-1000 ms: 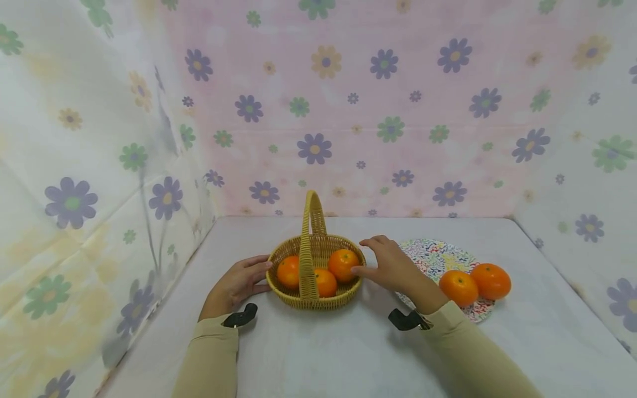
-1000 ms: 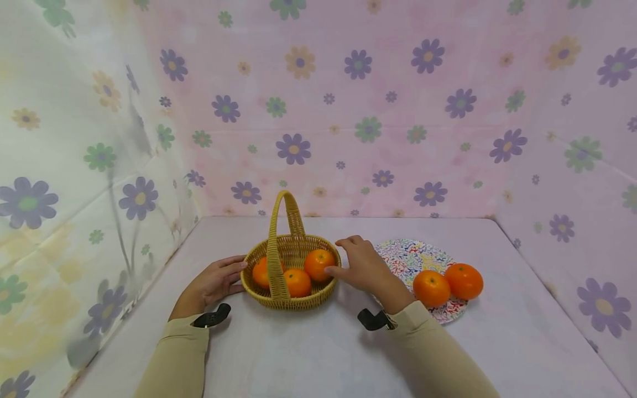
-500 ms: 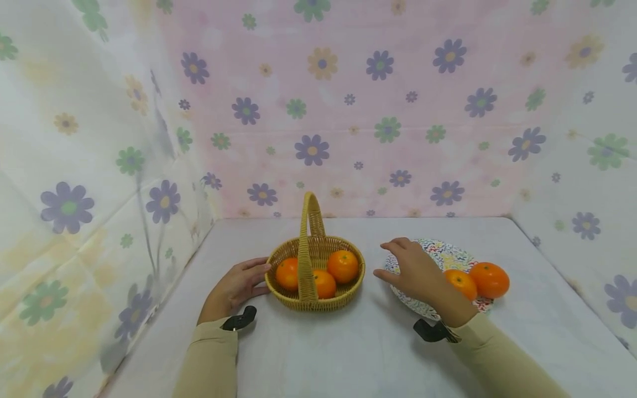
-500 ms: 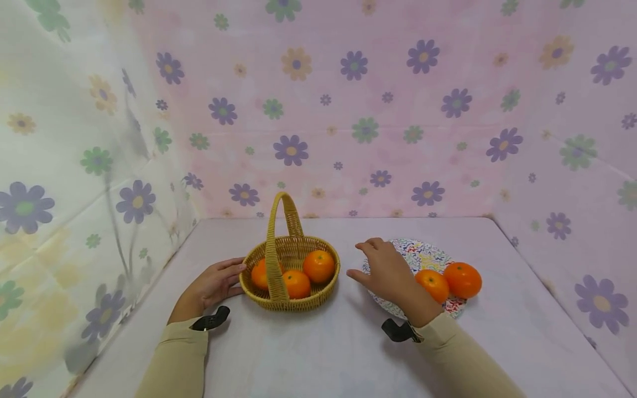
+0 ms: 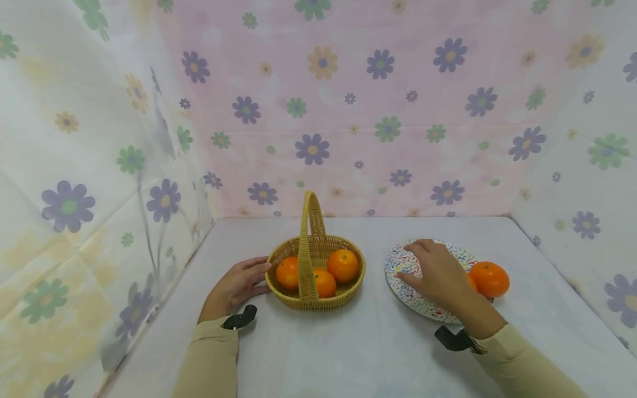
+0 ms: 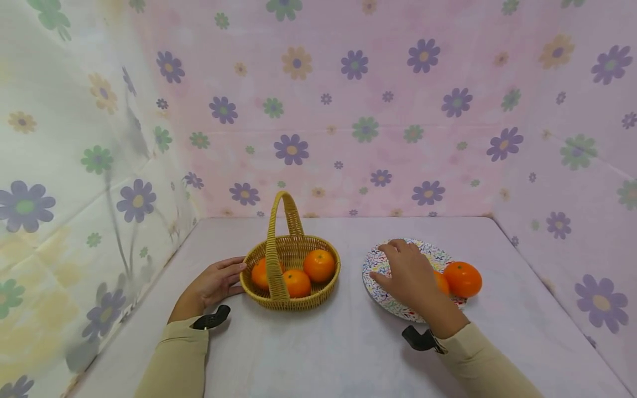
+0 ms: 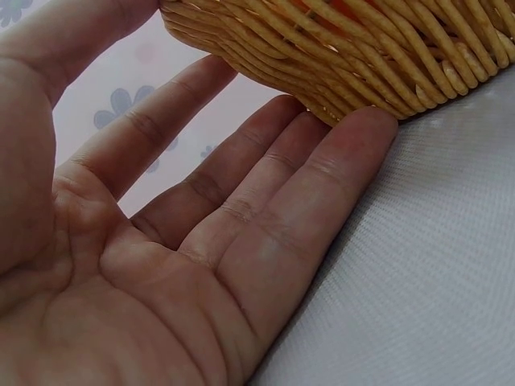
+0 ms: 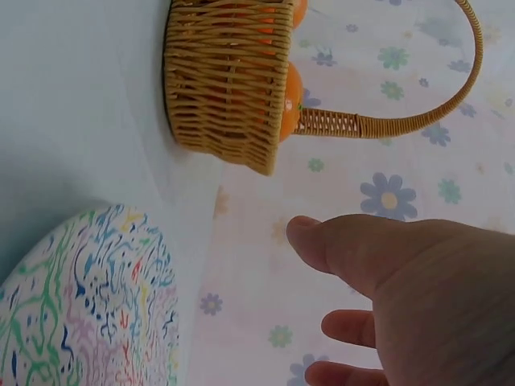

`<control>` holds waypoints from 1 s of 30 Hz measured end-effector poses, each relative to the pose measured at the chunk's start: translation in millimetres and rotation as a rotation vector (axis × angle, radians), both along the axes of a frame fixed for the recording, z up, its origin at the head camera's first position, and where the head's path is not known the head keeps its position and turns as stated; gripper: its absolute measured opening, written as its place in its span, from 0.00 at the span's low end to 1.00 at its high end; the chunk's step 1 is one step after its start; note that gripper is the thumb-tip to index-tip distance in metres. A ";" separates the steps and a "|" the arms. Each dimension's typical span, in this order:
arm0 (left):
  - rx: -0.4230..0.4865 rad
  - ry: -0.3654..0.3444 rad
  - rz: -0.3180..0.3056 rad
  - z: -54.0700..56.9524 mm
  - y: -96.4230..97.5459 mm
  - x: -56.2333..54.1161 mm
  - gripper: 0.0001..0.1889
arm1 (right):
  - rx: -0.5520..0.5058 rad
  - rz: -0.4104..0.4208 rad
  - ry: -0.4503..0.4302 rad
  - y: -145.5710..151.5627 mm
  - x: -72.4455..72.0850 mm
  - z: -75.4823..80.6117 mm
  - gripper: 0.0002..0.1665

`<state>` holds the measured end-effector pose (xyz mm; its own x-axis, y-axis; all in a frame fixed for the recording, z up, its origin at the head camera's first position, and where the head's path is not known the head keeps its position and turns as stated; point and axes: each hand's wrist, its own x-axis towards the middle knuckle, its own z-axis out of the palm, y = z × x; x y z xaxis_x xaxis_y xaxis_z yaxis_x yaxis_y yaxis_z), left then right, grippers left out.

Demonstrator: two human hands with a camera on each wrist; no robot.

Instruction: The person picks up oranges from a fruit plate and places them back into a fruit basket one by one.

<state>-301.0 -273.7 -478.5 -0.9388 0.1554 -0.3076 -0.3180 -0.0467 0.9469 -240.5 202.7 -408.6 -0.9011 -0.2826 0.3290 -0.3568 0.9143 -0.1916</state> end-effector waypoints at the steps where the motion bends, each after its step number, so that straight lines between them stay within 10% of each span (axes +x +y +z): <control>1: -0.002 0.002 -0.003 -0.2 0.1 0.1 0.37 | 0.002 -0.010 -0.003 2.5 1.9 0.6 0.38; 30: 0.050 0.021 -0.026 0.0 -0.4 -1.7 0.34 | -0.142 -0.188 -0.090 71.7 41.8 -7.1 0.47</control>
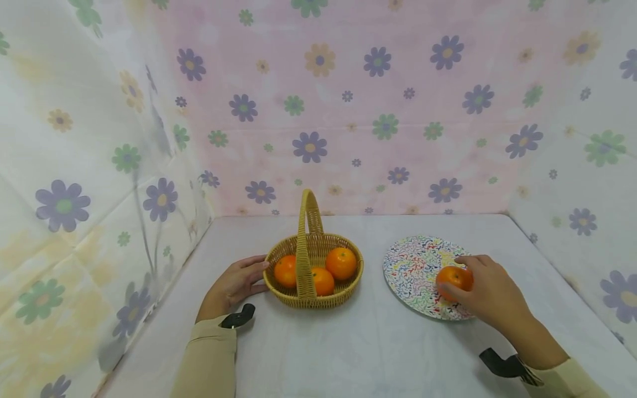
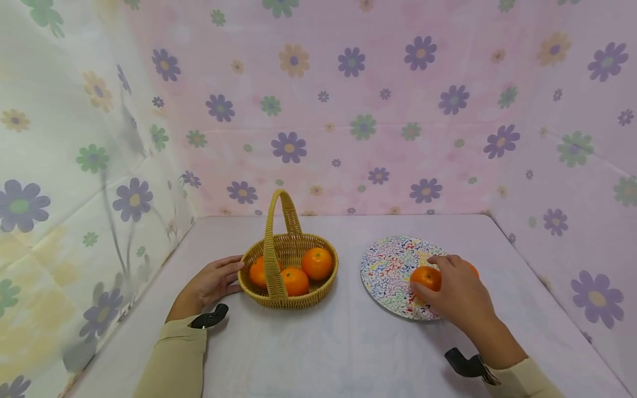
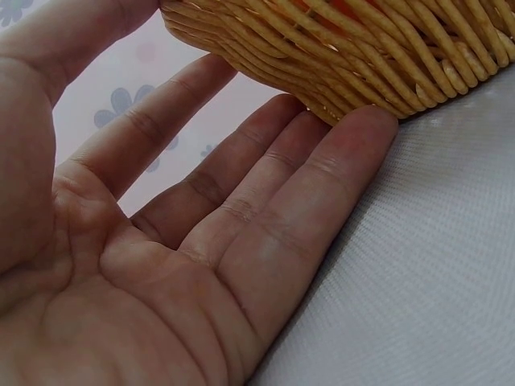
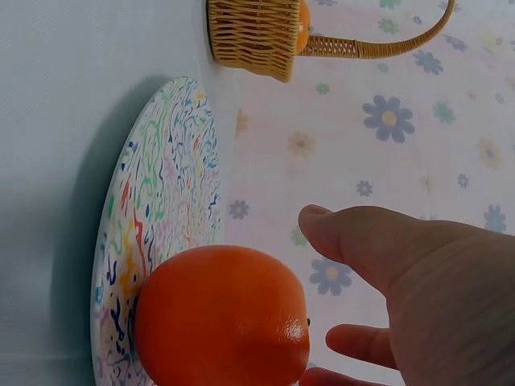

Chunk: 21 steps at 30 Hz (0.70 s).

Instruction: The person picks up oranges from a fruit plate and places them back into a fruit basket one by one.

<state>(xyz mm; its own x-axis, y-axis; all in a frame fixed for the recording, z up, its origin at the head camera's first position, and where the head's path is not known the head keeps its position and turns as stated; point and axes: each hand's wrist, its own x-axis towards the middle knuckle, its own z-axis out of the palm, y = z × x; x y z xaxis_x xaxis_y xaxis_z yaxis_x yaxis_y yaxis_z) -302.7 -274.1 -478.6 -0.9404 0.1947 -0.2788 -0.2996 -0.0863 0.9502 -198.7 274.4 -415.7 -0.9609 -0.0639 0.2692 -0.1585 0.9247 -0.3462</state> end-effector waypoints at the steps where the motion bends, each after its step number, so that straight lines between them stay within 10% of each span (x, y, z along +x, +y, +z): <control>1: -0.002 0.001 0.000 -0.2 -0.1 -0.1 0.34 | 0.000 -0.005 -0.008 0.8 0.5 -0.5 0.47; 21: -0.006 -0.012 0.007 1.4 0.0 2.6 0.34 | 0.009 -0.012 -0.121 6.5 0.5 -12.1 0.55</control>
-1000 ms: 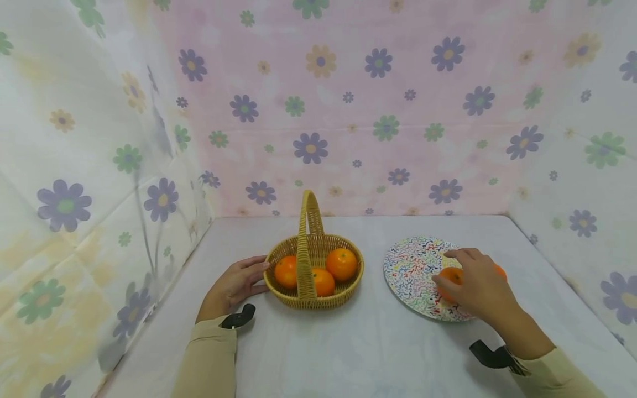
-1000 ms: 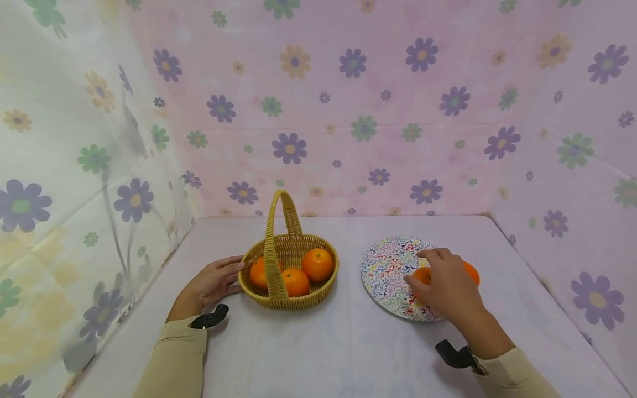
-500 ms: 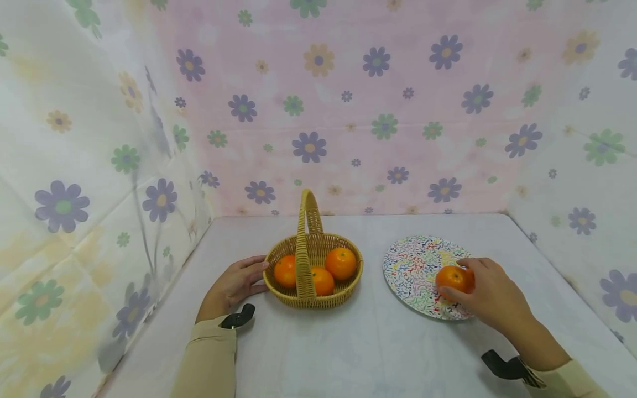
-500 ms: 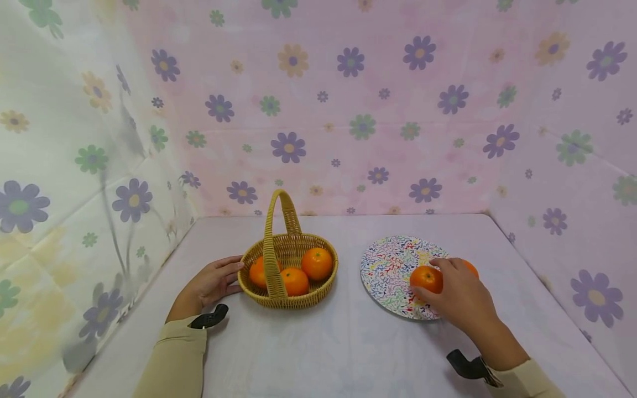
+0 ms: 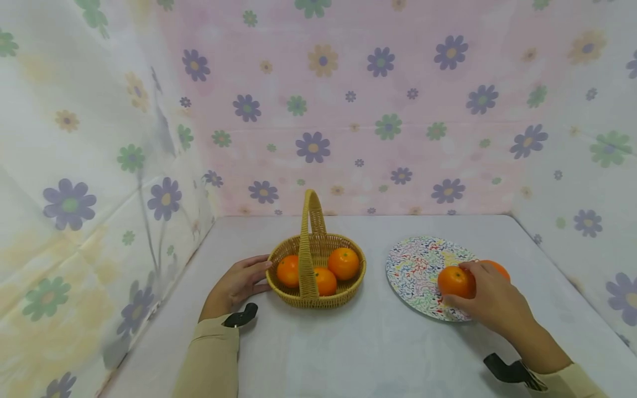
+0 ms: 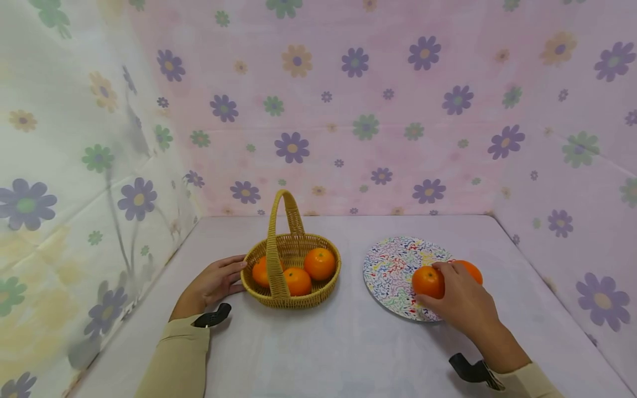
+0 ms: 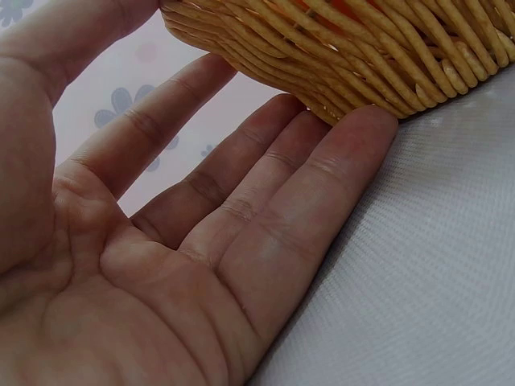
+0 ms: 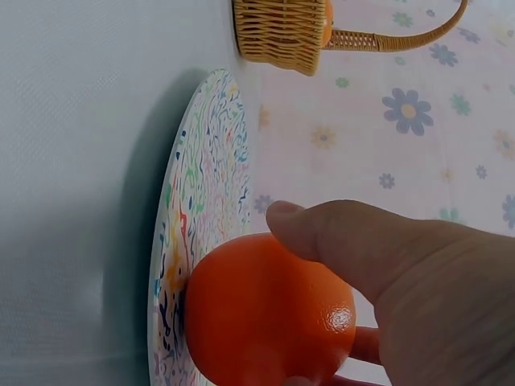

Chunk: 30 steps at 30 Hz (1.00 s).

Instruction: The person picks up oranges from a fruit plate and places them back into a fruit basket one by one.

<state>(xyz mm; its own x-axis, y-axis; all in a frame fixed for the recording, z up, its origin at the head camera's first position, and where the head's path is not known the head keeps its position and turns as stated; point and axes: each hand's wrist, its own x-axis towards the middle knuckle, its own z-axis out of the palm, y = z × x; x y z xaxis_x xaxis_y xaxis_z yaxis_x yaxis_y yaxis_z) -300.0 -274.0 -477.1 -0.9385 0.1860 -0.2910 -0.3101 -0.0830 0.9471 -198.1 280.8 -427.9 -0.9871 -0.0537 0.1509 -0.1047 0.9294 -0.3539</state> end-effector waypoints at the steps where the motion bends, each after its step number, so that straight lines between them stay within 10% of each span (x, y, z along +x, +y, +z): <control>1: -0.004 0.001 -0.002 0.2 0.3 0.0 0.35 | 0.000 0.002 0.000 0.3 -0.4 -0.8 0.55; 30: 0.007 0.007 0.000 0.2 1.4 -0.6 0.33 | 0.007 0.044 0.149 -18.7 -13.6 16.9 0.44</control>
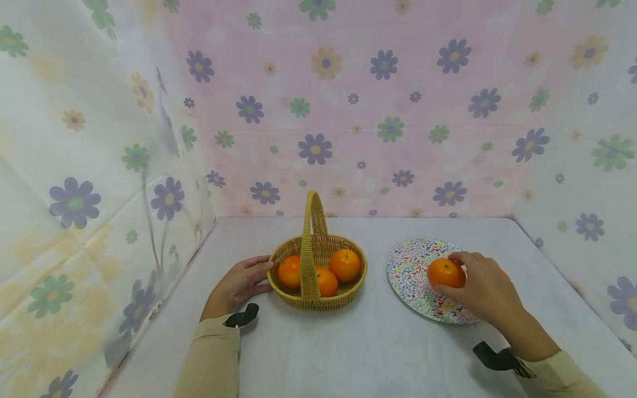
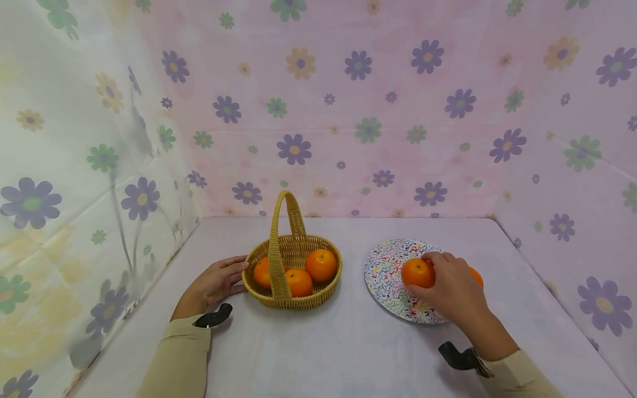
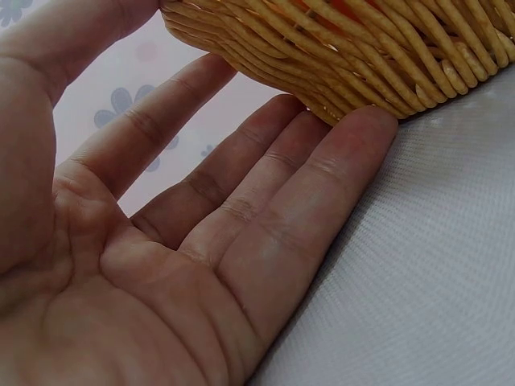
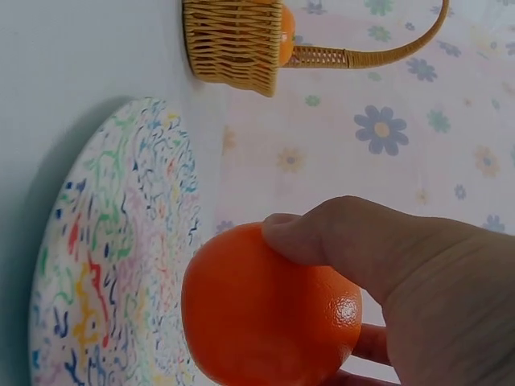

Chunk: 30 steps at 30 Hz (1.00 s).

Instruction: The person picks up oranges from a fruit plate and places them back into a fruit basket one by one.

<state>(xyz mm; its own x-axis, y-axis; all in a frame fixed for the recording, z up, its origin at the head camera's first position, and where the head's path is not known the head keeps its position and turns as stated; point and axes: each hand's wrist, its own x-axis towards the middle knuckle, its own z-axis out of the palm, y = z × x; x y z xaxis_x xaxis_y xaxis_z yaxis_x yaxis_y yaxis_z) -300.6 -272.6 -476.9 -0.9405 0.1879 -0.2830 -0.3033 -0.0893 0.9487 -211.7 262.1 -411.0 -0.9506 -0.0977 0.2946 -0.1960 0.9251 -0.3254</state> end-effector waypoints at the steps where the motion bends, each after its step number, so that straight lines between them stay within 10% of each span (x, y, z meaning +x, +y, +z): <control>1: -0.001 0.001 0.000 0.0 0.0 0.0 0.33 | -0.005 0.003 0.006 -1.1 -0.6 1.5 0.43; 30: -0.032 0.011 -0.012 -1.7 -0.7 0.4 0.34 | -0.191 0.116 0.039 -46.6 -16.5 27.8 0.41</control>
<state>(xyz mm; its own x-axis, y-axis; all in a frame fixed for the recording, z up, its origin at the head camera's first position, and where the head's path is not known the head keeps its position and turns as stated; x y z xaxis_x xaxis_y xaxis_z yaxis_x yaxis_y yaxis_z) -300.2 -273.4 -478.6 -0.9415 0.1900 -0.2783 -0.2934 -0.0558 0.9544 -228.2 215.6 -383.2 -0.9236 -0.1452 0.3549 -0.3139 0.8179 -0.4822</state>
